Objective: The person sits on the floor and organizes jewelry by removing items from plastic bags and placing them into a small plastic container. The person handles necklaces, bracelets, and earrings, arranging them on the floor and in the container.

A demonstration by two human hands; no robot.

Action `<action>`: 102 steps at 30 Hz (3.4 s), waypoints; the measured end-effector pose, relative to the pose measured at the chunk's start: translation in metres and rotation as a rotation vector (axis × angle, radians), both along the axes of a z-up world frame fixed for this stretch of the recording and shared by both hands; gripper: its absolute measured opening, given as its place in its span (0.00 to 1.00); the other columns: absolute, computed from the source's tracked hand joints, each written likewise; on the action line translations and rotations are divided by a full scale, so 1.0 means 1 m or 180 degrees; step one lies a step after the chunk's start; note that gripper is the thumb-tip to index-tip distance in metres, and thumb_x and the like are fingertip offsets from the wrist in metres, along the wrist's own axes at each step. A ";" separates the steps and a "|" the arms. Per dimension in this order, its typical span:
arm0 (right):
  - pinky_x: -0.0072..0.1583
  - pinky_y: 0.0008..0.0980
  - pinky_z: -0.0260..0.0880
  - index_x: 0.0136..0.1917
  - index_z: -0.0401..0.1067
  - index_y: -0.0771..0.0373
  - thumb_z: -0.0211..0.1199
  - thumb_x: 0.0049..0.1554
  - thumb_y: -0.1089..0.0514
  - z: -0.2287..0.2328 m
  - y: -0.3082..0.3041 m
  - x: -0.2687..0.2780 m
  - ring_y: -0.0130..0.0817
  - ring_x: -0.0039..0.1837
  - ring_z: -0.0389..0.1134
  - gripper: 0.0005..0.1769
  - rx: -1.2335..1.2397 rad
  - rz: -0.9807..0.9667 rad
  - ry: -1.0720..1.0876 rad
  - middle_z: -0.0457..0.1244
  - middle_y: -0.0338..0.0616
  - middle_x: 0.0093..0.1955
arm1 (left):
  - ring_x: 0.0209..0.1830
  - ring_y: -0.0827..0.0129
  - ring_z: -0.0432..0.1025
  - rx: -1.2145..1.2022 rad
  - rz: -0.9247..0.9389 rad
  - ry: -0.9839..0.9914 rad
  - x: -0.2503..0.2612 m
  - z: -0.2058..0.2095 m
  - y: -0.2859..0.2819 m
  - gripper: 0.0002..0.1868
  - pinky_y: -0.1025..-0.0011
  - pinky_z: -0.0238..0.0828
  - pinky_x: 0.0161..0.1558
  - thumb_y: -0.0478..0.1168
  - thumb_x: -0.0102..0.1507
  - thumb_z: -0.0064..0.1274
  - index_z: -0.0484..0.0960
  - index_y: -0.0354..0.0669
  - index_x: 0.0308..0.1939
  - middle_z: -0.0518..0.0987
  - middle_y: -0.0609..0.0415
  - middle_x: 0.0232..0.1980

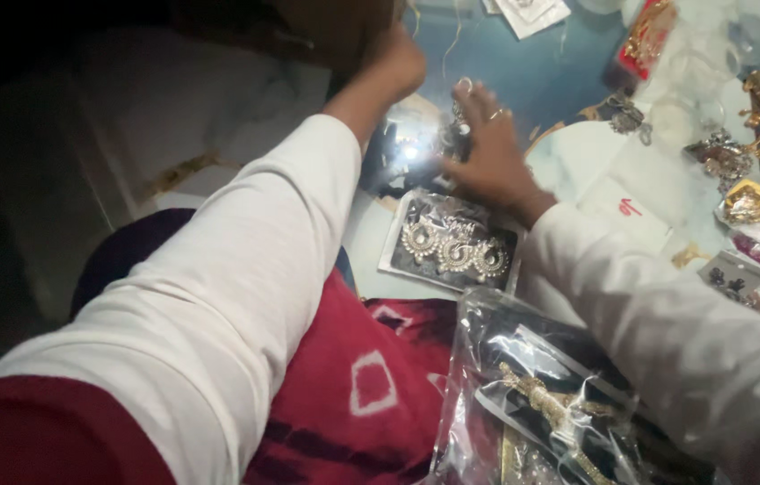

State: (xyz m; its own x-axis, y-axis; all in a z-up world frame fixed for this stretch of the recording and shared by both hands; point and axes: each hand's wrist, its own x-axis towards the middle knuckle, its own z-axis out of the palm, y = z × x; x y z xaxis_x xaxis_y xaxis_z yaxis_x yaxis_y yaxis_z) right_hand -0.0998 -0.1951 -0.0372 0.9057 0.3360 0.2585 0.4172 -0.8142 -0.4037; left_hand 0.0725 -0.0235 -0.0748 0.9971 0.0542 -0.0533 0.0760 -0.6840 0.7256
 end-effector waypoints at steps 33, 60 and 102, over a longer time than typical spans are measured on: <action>0.62 0.58 0.61 0.59 0.71 0.72 0.68 0.59 0.49 -0.034 -0.131 0.105 0.67 0.61 0.61 0.25 -0.0858 -0.1805 -0.0520 0.62 0.69 0.59 | 0.64 0.44 0.70 -0.0112 -0.0113 -0.0164 -0.022 0.001 -0.002 0.28 0.58 0.67 0.64 0.34 0.61 0.47 0.66 0.36 0.66 0.76 0.35 0.61; 0.58 0.56 0.64 0.54 0.70 0.77 0.75 0.54 0.52 -0.072 -0.379 0.088 0.67 0.57 0.64 0.27 -0.0766 -0.1846 -0.0906 0.62 0.71 0.56 | 0.69 0.47 0.68 -0.0059 -0.0295 -0.0064 -0.036 0.012 0.004 0.27 0.60 0.64 0.67 0.34 0.63 0.45 0.70 0.42 0.67 0.75 0.38 0.65; 0.59 0.60 0.67 0.59 0.77 0.60 0.68 0.55 0.46 -0.112 -0.385 0.122 0.70 0.61 0.63 0.23 -0.2222 -0.3200 0.1397 0.64 0.62 0.62 | 0.65 0.44 0.70 0.0124 -0.0367 -0.0229 -0.041 0.005 0.012 0.27 0.59 0.66 0.65 0.33 0.59 0.49 0.73 0.38 0.63 0.77 0.36 0.61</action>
State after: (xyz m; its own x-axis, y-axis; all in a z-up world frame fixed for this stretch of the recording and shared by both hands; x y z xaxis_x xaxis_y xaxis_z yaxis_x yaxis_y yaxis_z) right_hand 0.0222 -0.5802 -0.1490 0.8018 -0.5929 -0.0748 -0.5530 -0.7835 0.2833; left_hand 0.0320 -0.0115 -0.0695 0.9980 -0.0603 0.0184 -0.0560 -0.7129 0.6991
